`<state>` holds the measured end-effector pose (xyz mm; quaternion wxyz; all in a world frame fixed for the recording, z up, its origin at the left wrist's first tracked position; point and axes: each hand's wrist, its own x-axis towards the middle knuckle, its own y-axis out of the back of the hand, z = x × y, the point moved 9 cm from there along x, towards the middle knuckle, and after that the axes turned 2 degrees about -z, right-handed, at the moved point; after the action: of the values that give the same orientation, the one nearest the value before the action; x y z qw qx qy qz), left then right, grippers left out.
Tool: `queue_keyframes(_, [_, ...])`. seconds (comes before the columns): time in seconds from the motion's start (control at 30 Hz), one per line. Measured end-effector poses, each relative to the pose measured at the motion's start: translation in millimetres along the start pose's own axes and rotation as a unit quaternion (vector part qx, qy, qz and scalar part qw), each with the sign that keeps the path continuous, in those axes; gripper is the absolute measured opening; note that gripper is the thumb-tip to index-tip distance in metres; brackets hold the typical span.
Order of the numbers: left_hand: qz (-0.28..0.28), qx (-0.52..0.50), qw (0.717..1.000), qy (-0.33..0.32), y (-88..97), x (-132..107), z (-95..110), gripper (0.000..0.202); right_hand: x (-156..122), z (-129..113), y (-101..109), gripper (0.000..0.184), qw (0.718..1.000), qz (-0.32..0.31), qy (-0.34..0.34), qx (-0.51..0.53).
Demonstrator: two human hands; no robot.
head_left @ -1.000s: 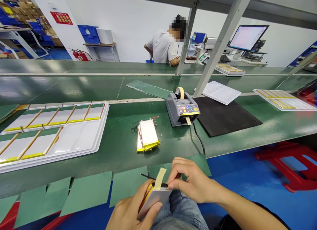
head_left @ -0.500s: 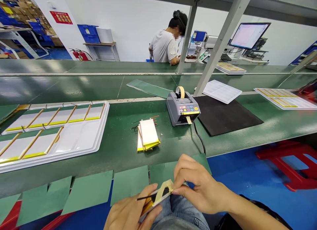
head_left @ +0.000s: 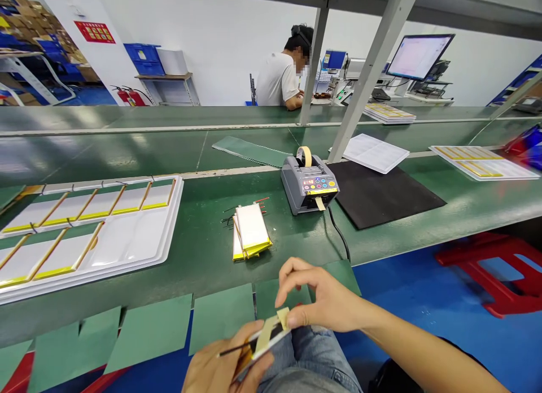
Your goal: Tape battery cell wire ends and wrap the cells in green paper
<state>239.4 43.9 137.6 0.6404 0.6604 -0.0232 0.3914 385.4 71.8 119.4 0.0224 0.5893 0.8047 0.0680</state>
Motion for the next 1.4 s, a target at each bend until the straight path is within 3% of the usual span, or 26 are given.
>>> queue_keyframes(0.1, [0.024, 0.011, 0.996, 0.085, 6.8, 5.5, -10.8, 0.032, -8.4, -28.5, 2.8, 0.011, 0.985, 0.084, 0.096, -0.114])
queue_keyframes(0.27, [-0.036, -0.092, 0.978, 0.182, -16.0, -3.6, -21.8, 0.033, -12.2, -21.2, -2.0, 0.016, 0.979, 0.081, 0.083, -0.170])
queue_keyframes(0.37, [-0.071, -0.104, 0.962, 0.241, -30.8, -12.3, -29.9, 0.033, -13.5, -31.6, -1.3, 0.020, 0.946, 0.101, 0.119, -0.285])
queue_keyframes(0.5, [-0.050, -0.131, 0.974, 0.179, -28.9, -3.1, -19.6, 0.032, -18.1, -64.9, -4.6, 0.015, 0.899, 0.175, 0.218, -0.336])
queue_keyframes(0.57, [-0.034, -0.127, 0.982, 0.135, -23.6, 2.2, -13.1, 0.034, -12.9, -67.1, -9.2, 0.010, 0.909, 0.162, 0.205, -0.325])
queue_keyframes(0.63, [-0.032, -0.121, 0.986, 0.107, -20.5, 4.8, -9.8, 0.035, -5.2, -58.6, -10.2, 0.009, 0.938, 0.131, 0.155, -0.281])
queue_keyframes(0.77, [-0.071, -0.126, 0.987, 0.068, -23.0, 6.0, -5.5, 0.028, 3.2, -37.9, -9.2, 0.004, 0.976, 0.061, 0.073, -0.197])
queue_keyframes(0.97, [-0.100, -0.142, 0.982, 0.070, -25.7, 4.7, -5.0, 0.026, 7.2, -33.9, -10.0, 0.010, 0.982, 0.018, 0.067, -0.178])
queue_keyframes(1.17, [-0.138, -0.173, 0.969, 0.109, -30.6, 0.0, -11.5, 0.053, 6.5, -35.2, -6.0, 0.003, 0.990, 0.012, 0.043, -0.133])
queue_keyframes(1.4, [-0.157, -0.159, 0.969, 0.101, -36.1, -0.9, -6.8, 0.029, 6.1, -28.1, -9.9, 0.010, 0.994, -0.020, 0.017, -0.102])
